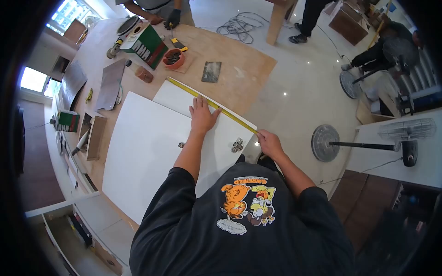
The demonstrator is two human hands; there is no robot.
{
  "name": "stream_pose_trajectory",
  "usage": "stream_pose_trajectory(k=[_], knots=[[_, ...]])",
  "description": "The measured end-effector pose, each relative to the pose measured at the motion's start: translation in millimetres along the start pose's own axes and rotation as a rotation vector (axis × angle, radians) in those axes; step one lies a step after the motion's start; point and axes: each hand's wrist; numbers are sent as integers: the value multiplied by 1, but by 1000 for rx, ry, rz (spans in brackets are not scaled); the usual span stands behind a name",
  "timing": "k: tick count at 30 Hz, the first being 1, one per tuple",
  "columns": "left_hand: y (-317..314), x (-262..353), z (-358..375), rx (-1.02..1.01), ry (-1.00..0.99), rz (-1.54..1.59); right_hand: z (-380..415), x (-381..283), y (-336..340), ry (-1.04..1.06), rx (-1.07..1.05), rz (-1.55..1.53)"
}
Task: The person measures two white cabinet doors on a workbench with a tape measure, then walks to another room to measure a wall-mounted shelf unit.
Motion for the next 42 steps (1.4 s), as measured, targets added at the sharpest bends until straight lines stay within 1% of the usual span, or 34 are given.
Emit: stream_pose_trajectory(k=[1,3,5,10,13,22,25,28,31,37,42], knots=[[0,-1,-1,3,-5,-15,1,0,1,26,1,32],[-5,0,-2,10,-16,-30,2,2,0,-6,-3,26],[-11,-2,-4,26,-30,-46,1,10,0,28,-33,92],[-5,2,-1,13,-26,-9,-1,2,2,-104,-45,2],[-7,2,0,21,-28,-11,-1,8,0,-26,-14,15],[-6,4,0,7,-20,-27,-5,11,4,-76,-51,-22],[-7,3,0,9,-22,-24,-7,17,3,8,-10,-47],[-6,4,0,10,-24,-28,-9,17,4,-84,-60,-89],[-6,3,0,17,-28,-30,-11,14,7,-128,-101,-109],[-10,1,0,28,-39,-29,-13,18,5,-171,-110,-190],[-7,2,-1,16,-29,-27,-16,20,6,-162,-142,-180]])
Point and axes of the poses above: each hand's wrist, its own z-axis away from the middle knuckle, its own y-axis out of the back of the hand, x = y × z, and after that the axes turned 10 degrees about y, right-handed
